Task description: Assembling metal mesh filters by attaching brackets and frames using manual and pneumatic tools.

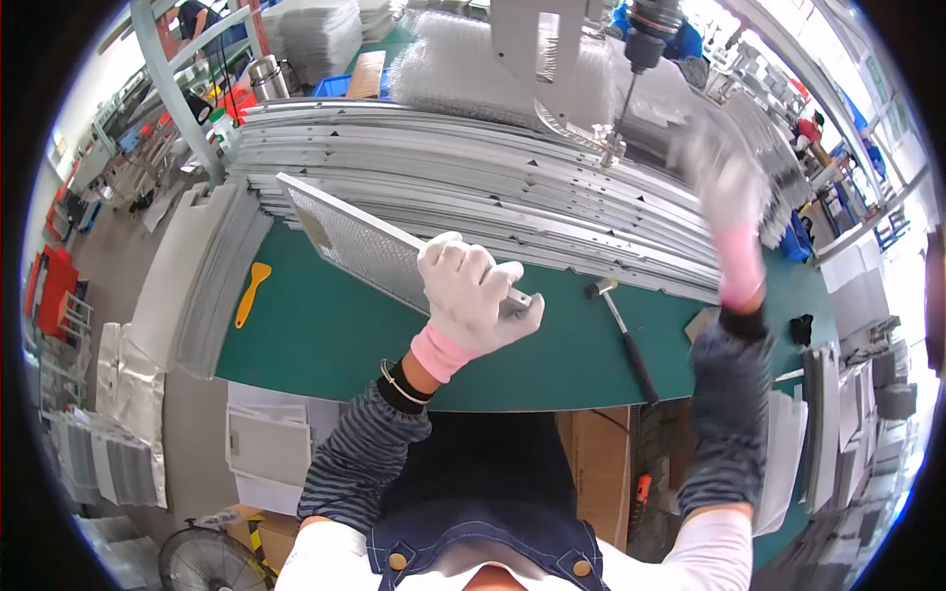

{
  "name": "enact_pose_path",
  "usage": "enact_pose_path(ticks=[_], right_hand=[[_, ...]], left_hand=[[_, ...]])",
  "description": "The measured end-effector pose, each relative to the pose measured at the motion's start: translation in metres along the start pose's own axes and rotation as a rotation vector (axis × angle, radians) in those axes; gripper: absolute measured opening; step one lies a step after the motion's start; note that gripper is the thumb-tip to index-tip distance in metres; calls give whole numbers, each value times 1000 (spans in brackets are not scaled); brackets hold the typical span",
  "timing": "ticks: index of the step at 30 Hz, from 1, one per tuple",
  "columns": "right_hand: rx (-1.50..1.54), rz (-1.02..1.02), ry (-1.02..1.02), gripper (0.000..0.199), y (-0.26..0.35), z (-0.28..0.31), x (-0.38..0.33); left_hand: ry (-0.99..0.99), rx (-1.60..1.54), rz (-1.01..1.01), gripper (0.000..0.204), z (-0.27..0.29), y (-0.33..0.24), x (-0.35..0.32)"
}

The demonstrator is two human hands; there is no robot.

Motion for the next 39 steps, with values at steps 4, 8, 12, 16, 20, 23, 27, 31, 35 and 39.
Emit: enact_pose_path(ticks=[4, 8, 12, 16, 20, 23, 27, 31, 35, 39], right_hand=[[741, 117, 54, 46, 139, -9, 107], [635, 173, 140, 29, 157, -7, 133], [752, 0, -108, 23, 168, 8, 78], [844, -198, -210, 22, 187, -25, 39], [854, -200, -92, 20, 184, -32, 34], [827, -302, -186, 20, 181, -42, 23], [449, 314, 21, 31, 131, -33, 31], [434, 486, -37, 30, 138, -44, 36], [-53, 994, -44, 34, 152, -40, 23], [1310, -15, 87, 33, 121, -42, 48]], left_hand=[[-2, -45, -7, 30, -12, -5, 4], [-21, -64, 17, 35, -15, -5, 5], [3, -106, 57, 29, -8, -6, 6], [23, -60, 80, 38, -3, 2, 5], [32, -62, 96, 41, -1, -4, 5], [-12, -196, 139, 32, 2, -4, 10], [-16, -185, 100, 44, 7, -3, 12], [-68, -208, 140, 40, 3, 2, 5], [-34, -215, 165, 36, -2, 2, -3], [-60, -225, 147, 21, -3, 5, 2]])
Point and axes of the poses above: each hand's wrist, its own x-axis towards the middle knuckle, its own z-axis out of the back of the hand, y = z × x, the point moved 5 cm from there along x, towards the middle knuckle, and after that the axes turned 15 degrees about x, right-handed, at the moved point
